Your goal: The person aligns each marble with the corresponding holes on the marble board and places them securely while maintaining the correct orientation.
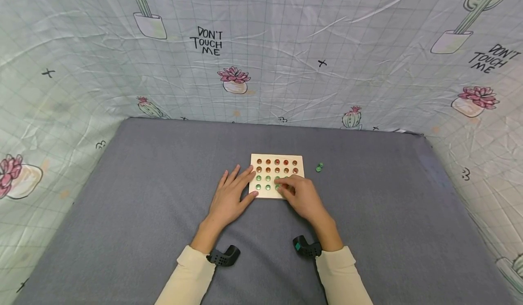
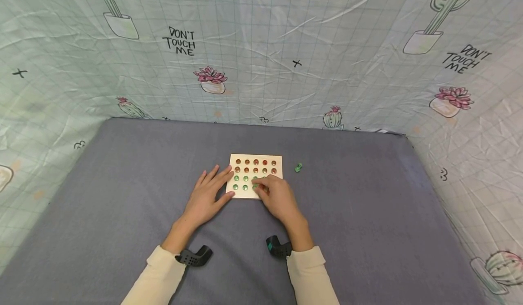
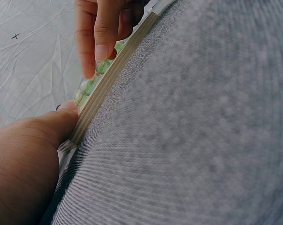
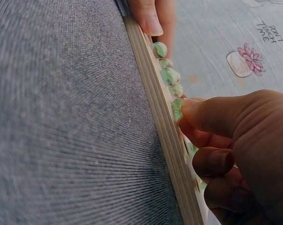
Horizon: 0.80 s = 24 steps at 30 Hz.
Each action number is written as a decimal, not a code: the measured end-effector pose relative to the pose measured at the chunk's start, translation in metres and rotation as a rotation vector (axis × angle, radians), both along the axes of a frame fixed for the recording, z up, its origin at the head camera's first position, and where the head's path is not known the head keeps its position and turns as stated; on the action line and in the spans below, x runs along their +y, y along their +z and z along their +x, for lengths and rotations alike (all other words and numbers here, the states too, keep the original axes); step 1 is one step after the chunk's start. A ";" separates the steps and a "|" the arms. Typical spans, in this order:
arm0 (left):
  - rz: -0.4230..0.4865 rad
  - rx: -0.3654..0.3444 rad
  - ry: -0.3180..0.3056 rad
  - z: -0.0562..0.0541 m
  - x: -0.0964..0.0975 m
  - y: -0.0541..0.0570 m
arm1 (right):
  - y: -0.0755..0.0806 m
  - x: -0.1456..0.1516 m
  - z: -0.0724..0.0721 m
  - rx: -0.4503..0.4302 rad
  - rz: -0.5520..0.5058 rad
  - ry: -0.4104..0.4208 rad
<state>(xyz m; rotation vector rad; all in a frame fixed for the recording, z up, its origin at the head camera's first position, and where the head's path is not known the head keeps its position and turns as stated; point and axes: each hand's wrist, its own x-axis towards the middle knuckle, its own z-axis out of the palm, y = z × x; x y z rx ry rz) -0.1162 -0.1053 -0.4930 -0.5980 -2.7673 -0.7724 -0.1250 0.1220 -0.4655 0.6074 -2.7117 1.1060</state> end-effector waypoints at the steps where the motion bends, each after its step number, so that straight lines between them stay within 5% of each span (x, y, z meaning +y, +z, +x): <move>1: 0.000 0.001 0.000 0.000 0.000 0.000 | 0.000 0.000 0.000 0.001 -0.003 -0.002; 24: -0.010 0.004 0.003 0.000 0.000 0.000 | 0.007 0.019 -0.005 0.076 -0.109 -0.164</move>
